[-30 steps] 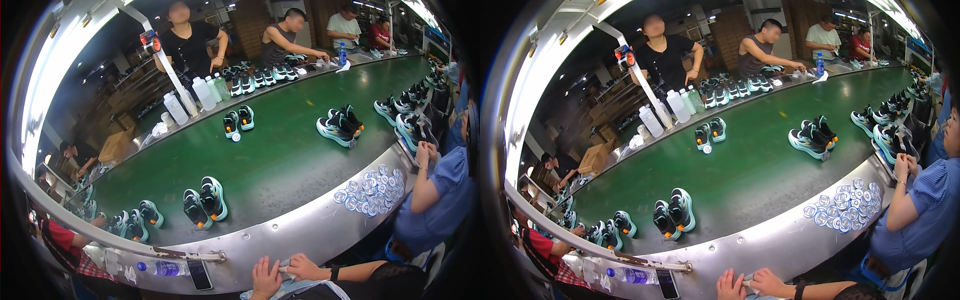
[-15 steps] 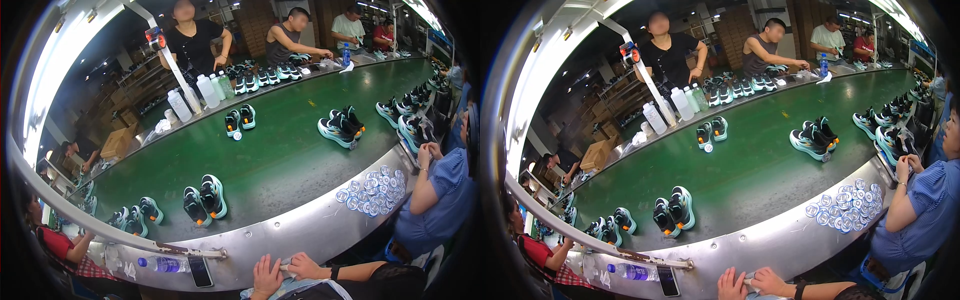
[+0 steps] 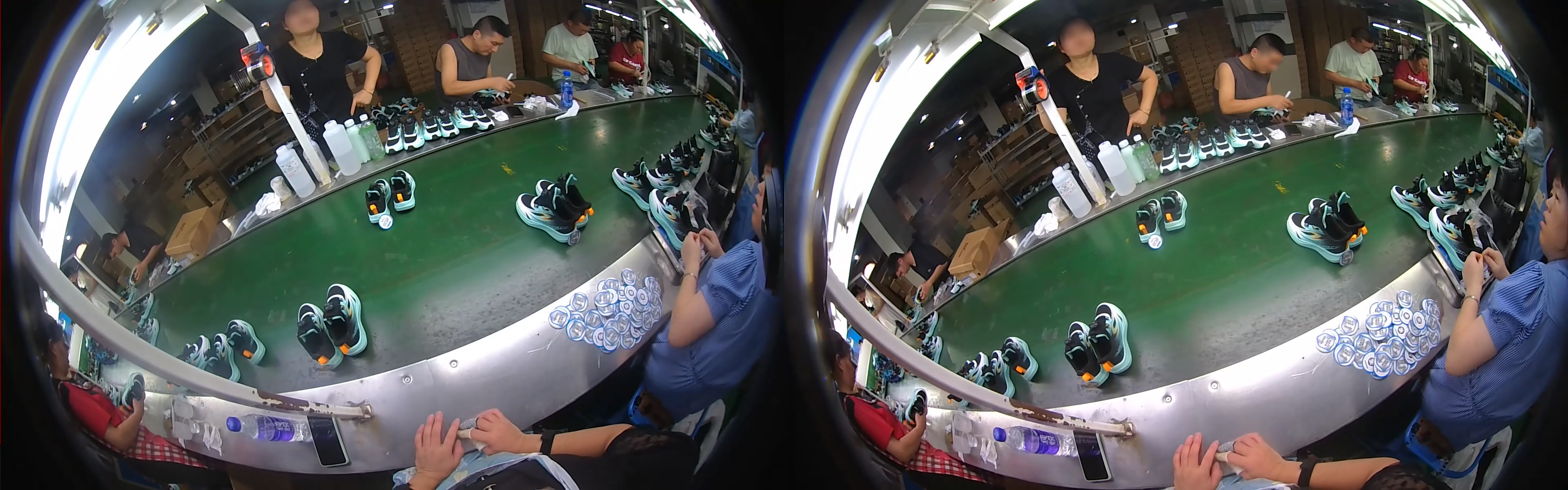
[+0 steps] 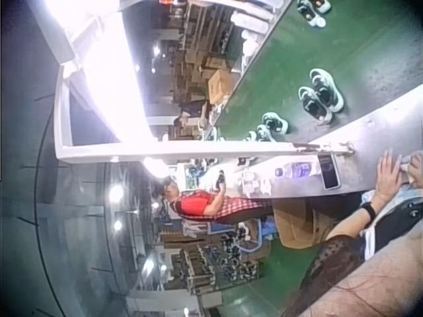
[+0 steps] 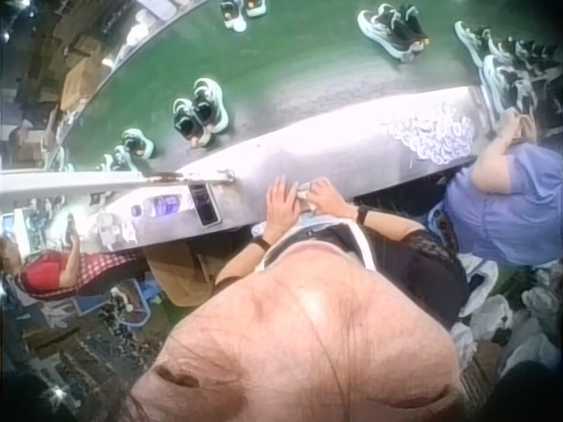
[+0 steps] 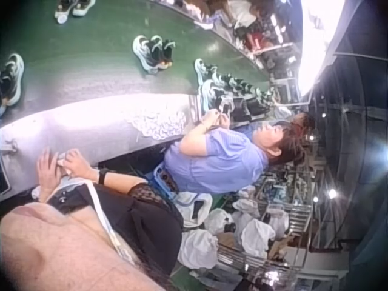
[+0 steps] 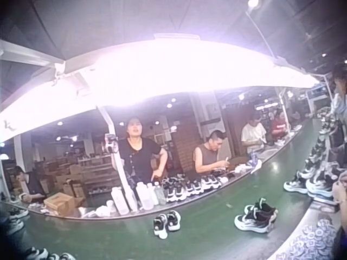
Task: Attaching components and labels to athletic shoes on a factory production line.
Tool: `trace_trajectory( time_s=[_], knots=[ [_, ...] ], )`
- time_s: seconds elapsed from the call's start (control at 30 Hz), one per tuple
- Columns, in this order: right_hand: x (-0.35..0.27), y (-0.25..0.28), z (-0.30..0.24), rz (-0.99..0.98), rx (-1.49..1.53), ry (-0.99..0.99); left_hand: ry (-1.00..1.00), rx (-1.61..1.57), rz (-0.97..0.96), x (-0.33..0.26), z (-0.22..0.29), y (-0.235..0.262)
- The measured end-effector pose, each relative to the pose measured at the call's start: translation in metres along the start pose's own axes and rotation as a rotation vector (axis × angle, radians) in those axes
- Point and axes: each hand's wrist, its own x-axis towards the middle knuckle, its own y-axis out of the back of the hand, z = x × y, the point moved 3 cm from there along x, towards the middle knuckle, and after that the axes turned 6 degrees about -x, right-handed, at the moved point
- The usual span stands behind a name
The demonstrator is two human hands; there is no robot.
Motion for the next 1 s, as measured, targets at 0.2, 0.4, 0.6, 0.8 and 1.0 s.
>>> trace_trajectory(
  time_s=[0.2, 0.4, 0.6, 0.8, 1.0],
  knots=[
    [0.004, 0.008, -0.002, 0.004, -0.013, -0.009, -0.009, 0.008, 0.011, -0.001, -0.004, -0.008],
    [0.003, 0.006, -0.001, -0.001, -0.023, -0.007, -0.006, -0.006, 0.005, 0.001, 0.0, -0.002],
    [-0.002, -0.004, 0.004, -0.006, -0.03, 0.0, -0.011, -0.008, -0.003, 0.0, -0.002, -0.004],
    [0.001, 0.003, 0.001, 0.012, -0.036, 0.0, -0.012, -0.002, -0.01, 0.0, -0.002, -0.006],
    [0.001, 0.003, 0.001, 0.001, -0.031, -0.004, -0.011, -0.008, -0.024, 0.0, -0.003, -0.008]
  ],
)
